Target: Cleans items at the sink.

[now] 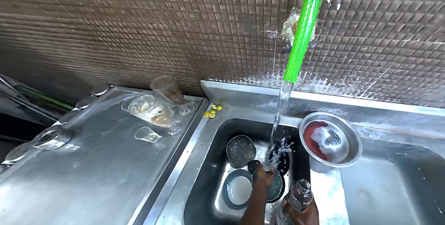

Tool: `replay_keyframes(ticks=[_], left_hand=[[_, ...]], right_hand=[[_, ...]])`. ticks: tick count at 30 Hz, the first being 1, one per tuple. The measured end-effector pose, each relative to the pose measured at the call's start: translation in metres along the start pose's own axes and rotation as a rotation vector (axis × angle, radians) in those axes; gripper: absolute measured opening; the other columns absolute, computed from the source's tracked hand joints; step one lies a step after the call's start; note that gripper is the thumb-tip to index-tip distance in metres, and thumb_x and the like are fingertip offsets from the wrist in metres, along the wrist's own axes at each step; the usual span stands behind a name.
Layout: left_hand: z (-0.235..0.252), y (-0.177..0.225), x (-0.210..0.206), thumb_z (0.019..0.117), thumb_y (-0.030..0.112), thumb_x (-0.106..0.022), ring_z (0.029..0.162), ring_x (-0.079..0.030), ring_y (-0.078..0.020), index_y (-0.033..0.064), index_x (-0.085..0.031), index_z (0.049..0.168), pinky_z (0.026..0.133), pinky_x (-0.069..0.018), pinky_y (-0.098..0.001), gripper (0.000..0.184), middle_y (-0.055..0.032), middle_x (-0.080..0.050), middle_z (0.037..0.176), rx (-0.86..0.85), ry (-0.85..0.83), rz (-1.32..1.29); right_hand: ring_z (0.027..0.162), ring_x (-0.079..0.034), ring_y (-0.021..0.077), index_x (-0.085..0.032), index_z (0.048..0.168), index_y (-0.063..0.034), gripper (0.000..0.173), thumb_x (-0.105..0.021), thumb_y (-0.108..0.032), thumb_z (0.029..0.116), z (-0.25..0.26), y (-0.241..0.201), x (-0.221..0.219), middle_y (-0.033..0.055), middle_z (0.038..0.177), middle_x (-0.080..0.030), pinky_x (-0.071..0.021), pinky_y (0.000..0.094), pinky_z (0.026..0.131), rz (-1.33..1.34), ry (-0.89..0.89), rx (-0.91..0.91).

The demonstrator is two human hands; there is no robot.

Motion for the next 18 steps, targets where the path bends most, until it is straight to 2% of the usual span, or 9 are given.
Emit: replay_keyframes(ticks=[3,4,6,9,11,13,16,17,18], left_hand=[[0.004,-0.003,-0.005,0.1119,0.026,-0.034,0.070,-0.057,-0.0194,0.0043,-0.046,0.129,0.059,-0.0526,-0.0314,0.030,-0.0132,-0.055,0.097,-0.023,0.008,0.039],[0.004,-0.004,-0.007,0.1123,0.025,-0.034,0.072,-0.056,-0.0192,0.0038,-0.045,0.133,0.061,-0.0515,-0.0310,0.031,-0.0133,-0.054,0.100,-0.026,0.002,0.058],[0.005,-0.005,-0.014,0.1132,0.029,-0.034,0.071,-0.051,-0.0167,0.0042,-0.044,0.133,0.061,-0.0484,-0.0285,0.034,-0.0105,-0.050,0.096,-0.033,-0.007,0.112],[0.004,-0.005,-0.020,0.1108,0.039,-0.042,0.052,-0.044,-0.0102,0.0068,-0.050,0.114,0.047,-0.0421,-0.0229,0.034,-0.0032,-0.045,0.075,-0.082,0.031,0.198],[0.000,-0.004,-0.018,0.1092,0.045,-0.044,0.053,-0.044,-0.0118,0.0060,-0.053,0.113,0.047,-0.0420,-0.0255,0.040,-0.0043,-0.046,0.076,-0.121,0.052,0.233],[-0.002,-0.005,-0.011,0.1100,0.048,-0.038,0.060,-0.042,-0.0168,0.0046,-0.053,0.116,0.054,-0.0421,-0.0326,0.046,-0.0067,-0.045,0.081,-0.145,0.057,0.257],[-0.003,-0.007,-0.002,0.1109,0.051,-0.021,0.044,-0.030,-0.0130,0.0140,-0.039,0.084,0.041,-0.0305,-0.0284,0.049,0.0002,-0.032,0.059,-0.126,0.109,0.261],[-0.004,-0.007,-0.002,0.1109,0.050,-0.021,0.042,-0.030,-0.0121,0.0151,-0.037,0.082,0.040,-0.0304,-0.0270,0.048,0.0008,-0.031,0.057,-0.101,0.097,0.240],[-0.007,-0.007,-0.003,0.1119,0.043,-0.024,0.046,-0.035,-0.0135,0.0132,-0.040,0.089,0.043,-0.0347,-0.0282,0.041,-0.0014,-0.036,0.063,-0.078,0.057,0.235]], right_hand=[[0.115,-0.066,0.0303,-0.047,0.140,0.0118,0.098,-0.093,-0.028,0.0638,0.001,0.000,0.002,0.0257,0.123,-0.066,-0.0503,0.0458,0.105,-0.004,0.002,0.018],[0.116,-0.065,0.0310,-0.047,0.140,0.0123,0.098,-0.093,-0.029,0.0644,0.001,0.000,0.003,0.0263,0.123,-0.066,-0.0500,0.0464,0.105,-0.007,0.000,0.022],[0.116,-0.065,0.0324,-0.046,0.140,0.0138,0.098,-0.092,-0.029,0.0652,0.001,-0.003,0.006,0.0279,0.124,-0.066,-0.0493,0.0469,0.105,-0.006,-0.002,0.035],[0.114,-0.066,0.0303,-0.047,0.139,0.0135,0.098,-0.093,-0.029,0.0639,0.000,-0.003,0.009,0.0271,0.122,-0.066,-0.0504,0.0454,0.104,0.011,0.016,0.062],[0.114,-0.067,0.0303,-0.046,0.140,0.0136,0.098,-0.093,-0.029,0.0639,-0.001,-0.004,0.011,0.0270,0.122,-0.067,-0.0504,0.0457,0.104,0.012,0.022,0.074],[0.113,-0.067,0.0306,-0.046,0.140,0.0140,0.099,-0.093,-0.030,0.0644,-0.003,-0.004,0.013,0.0270,0.121,-0.067,-0.0508,0.0457,0.104,0.012,0.032,0.080],[0.113,-0.067,0.0306,-0.046,0.140,0.0134,0.099,-0.093,-0.031,0.0647,-0.005,-0.005,0.013,0.0273,0.121,-0.067,-0.0506,0.0463,0.104,0.007,0.021,0.074],[0.113,-0.067,0.0307,-0.046,0.140,0.0133,0.099,-0.093,-0.030,0.0647,-0.005,-0.005,0.012,0.0275,0.121,-0.067,-0.0506,0.0461,0.103,0.015,0.016,0.076],[0.113,-0.067,0.0311,-0.046,0.140,0.0133,0.099,-0.093,-0.030,0.0645,-0.006,-0.004,0.011,0.0276,0.121,-0.067,-0.0506,0.0464,0.103,0.023,0.012,0.077]])
Point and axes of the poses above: each hand's wrist, its own z-axis towards the middle knuckle, its own x-axis out of the back of the hand, y = z × x, the point moved 6 cm from there along z, towards the middle knuckle
